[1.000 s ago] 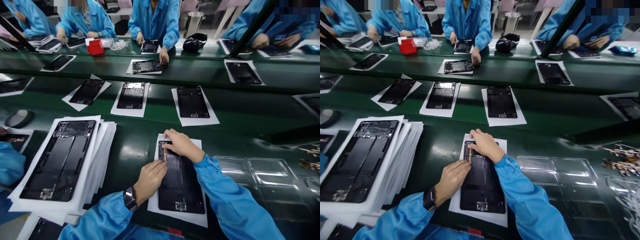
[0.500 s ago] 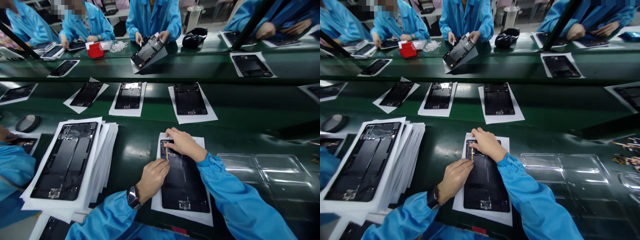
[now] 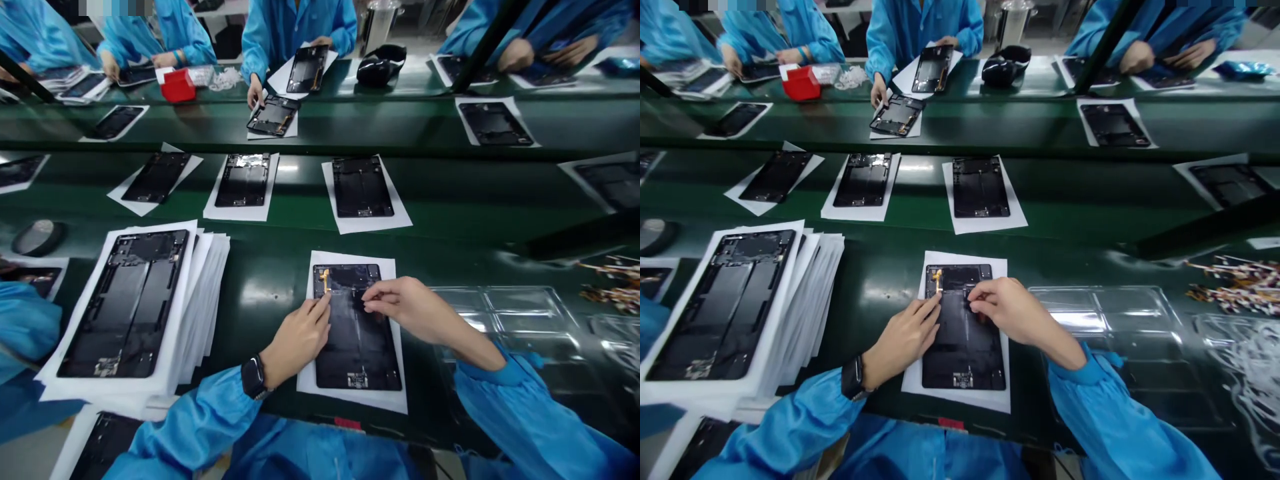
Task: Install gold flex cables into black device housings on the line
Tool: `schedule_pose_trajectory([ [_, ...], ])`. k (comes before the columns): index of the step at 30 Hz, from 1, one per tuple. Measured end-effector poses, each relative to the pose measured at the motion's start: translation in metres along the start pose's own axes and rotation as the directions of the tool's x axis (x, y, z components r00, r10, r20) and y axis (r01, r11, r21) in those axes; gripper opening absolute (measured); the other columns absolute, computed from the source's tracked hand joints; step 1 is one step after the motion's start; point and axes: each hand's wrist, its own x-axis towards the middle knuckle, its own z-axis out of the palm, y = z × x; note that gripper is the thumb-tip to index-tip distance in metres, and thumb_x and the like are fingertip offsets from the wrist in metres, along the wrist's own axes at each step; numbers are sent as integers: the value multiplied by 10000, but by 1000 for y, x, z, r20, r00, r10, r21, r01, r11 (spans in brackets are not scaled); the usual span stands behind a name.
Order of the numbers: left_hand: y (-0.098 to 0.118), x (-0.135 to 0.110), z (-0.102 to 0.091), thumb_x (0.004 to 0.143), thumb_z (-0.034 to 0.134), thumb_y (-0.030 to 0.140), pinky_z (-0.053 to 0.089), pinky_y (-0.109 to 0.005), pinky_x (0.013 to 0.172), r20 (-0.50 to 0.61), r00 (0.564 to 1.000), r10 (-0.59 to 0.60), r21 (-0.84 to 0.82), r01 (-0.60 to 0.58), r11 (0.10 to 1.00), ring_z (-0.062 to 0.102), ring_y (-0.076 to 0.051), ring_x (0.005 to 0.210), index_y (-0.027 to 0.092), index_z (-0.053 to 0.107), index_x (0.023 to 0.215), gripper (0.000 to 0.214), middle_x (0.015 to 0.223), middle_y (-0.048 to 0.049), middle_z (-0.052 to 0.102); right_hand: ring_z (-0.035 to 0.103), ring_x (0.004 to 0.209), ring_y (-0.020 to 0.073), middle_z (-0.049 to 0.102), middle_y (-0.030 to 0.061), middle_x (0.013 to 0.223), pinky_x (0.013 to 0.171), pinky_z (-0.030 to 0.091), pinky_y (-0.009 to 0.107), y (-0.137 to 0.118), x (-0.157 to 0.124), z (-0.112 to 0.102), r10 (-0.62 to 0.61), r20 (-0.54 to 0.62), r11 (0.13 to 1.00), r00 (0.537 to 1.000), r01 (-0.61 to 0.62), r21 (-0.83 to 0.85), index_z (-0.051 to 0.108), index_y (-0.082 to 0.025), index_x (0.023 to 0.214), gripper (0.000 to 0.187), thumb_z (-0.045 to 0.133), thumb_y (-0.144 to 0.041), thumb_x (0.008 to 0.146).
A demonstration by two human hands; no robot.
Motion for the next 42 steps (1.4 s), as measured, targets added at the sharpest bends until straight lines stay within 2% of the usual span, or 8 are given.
schedule_pose_trajectory([
  [6, -3, -1, -3, 947, 434, 131, 514, -383, 956, 55, 996, 69, 32, -71, 997, 517, -273, 1192, 43, 567, 1208, 306, 1367, -187, 519, 582, 485, 160, 640, 13, 609, 487, 467, 282, 27, -17, 40, 89, -98, 954, 991, -56, 296, 538, -210, 766, 366, 601, -566, 821],
  [12, -15, -8, -9, 948, 459, 145, 509, -390, 994, 36, 993, 109, -101, -105, 989, 476, -248, 1259, 118, 554, 1229, 298, 1401, -132, 494, 497, 503, 127, 566, -22, 575, 495, 409, 252, 36, -17, 55, 5, -208, 957, 978, 56, 286, 551, -205, 803, 318, 587, -518, 850],
  [21, -17, -17, -5, 867, 523, 101, 465, -427, 1060, 30, 988, 149, -140, -144, 980, 381, -315, 1366, 55, 554, 1212, 350, 1366, -176, 513, 570, 593, 167, 592, 6, 661, 580, 470, 291, 34, -21, 53, -18, -215, 978, 976, 61, 198, 568, -206, 873, 223, 540, -427, 892],
  [26, -32, -22, -4, 931, 484, 147, 424, -416, 1112, -182, 980, 81, -368, -144, 918, 408, -226, 1369, 150, 428, 1397, 469, 1408, -125, 500, 643, 737, 206, 666, 44, 833, 667, 488, 315, 12, -29, 65, -159, -251, 981, 955, 123, -152, 547, -216, 1049, 160, 466, -315, 953],
  [28, -37, -24, -5, 927, 536, 203, 376, -443, 1149, -215, 976, 30, -421, -120, 899, 365, -238, 1398, 161, 323, 1474, 588, 1461, -139, 439, 652, 780, 219, 679, 59, 901, 681, 473, 318, -1, -27, 76, -249, -209, 914, 946, 158, -374, 550, -207, 1062, 148, 439, -241, 970],
  [32, -43, -25, -5, 887, 641, 296, 332, -451, 1176, -135, 991, -4, -435, -56, 899, 284, -270, 1437, 154, 284, 1489, 714, 1516, -167, 342, 660, 745, 225, 683, 59, 875, 618, 425, 306, -22, -12, 96, -294, -40, 727, 955, 196, -658, 572, -175, 995, 138, 442, -140, 968],
  [36, -44, -26, -4, 886, 650, 318, 325, -455, 1177, -86, 996, -2, -420, -34, 907, 266, -275, 1444, 166, 362, 1425, 629, 1516, -167, 335, 658, 717, 211, 680, 46, 866, 582, 395, 298, -25, -3, 103, -323, -6, 630, 946, 210, -748, 579, -165, 1004, 139, 473, -95, 950],
  [42, -44, -26, -5, 835, 720, 382, 311, -460, 1181, -56, 998, -6, -417, -18, 908, 251, -287, 1449, 164, 333, 1425, 739, 1519, -186, 321, 644, 680, 205, 656, 36, 805, 573, 405, 289, -25, -6, 105, -377, -4, 596, 926, 239, -766, 593, -162, 939, 128, 496, -79, 933],
])
